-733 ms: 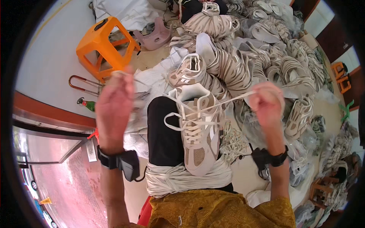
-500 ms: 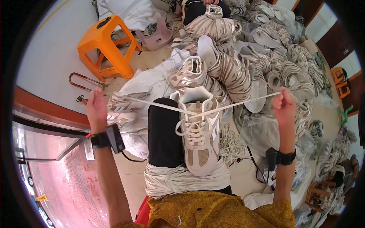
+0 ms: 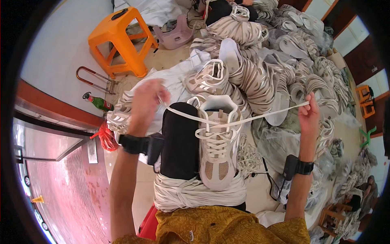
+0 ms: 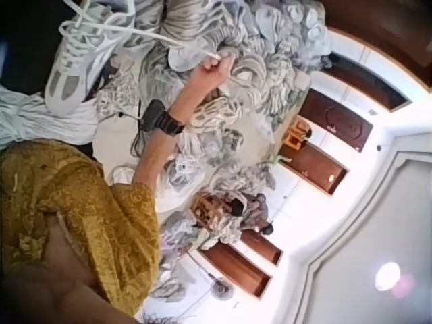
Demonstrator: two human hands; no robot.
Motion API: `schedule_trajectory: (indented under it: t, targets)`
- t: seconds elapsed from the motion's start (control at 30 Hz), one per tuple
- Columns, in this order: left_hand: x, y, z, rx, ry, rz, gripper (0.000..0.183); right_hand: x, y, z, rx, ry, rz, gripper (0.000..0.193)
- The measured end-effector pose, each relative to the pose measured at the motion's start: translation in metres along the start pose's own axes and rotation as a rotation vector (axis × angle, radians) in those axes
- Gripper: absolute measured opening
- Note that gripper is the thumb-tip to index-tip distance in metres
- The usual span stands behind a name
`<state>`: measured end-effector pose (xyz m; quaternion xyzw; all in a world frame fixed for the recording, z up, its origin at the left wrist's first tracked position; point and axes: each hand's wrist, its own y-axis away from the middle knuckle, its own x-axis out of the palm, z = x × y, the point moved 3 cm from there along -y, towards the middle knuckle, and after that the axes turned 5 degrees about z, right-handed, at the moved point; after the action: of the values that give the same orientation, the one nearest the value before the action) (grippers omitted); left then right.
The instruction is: The recorder is lacing a white athletic shoe while sitting on the floor of a workshop filled with shoe parts.
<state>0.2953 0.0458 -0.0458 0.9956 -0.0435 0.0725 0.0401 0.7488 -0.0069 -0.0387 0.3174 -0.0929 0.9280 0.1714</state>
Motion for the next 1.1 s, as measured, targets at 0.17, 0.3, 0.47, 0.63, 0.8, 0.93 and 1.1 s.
schedule_trajectory:
  t: [0.17,0.3,0.47,0.63,0.8,0.93,1.1]
  targets:
    - [0.053,0.025,0.026,0.248,-0.817,0.170,0.012,0.104,0.052,-0.061,0.237,0.704,0.452,0.017]
    - [0.069,0.045,0.032,0.165,-0.827,0.269,0.007,0.144,0.076,-0.100,-0.561,1.178,1.061,0.010]
    - [0.072,0.051,0.038,0.263,-0.870,0.215,0.007,0.150,0.098,-0.133,-0.523,1.324,1.173,0.005]
    - [0.076,0.054,0.042,0.267,-0.792,0.194,0.008,0.143,0.097,-0.132,-0.526,1.232,1.118,0.005]
    - [0.073,0.057,0.041,0.210,-0.716,0.180,0.007,0.142,0.097,-0.129,-0.542,1.219,1.110,0.005]
    - [0.078,0.058,0.035,0.255,-0.735,0.156,0.008,0.140,0.097,-0.128,-0.434,1.279,1.134,0.005]
    - [0.078,0.062,0.039,0.281,-0.776,0.141,0.007,0.138,0.099,-0.129,-0.448,1.264,1.119,0.006]
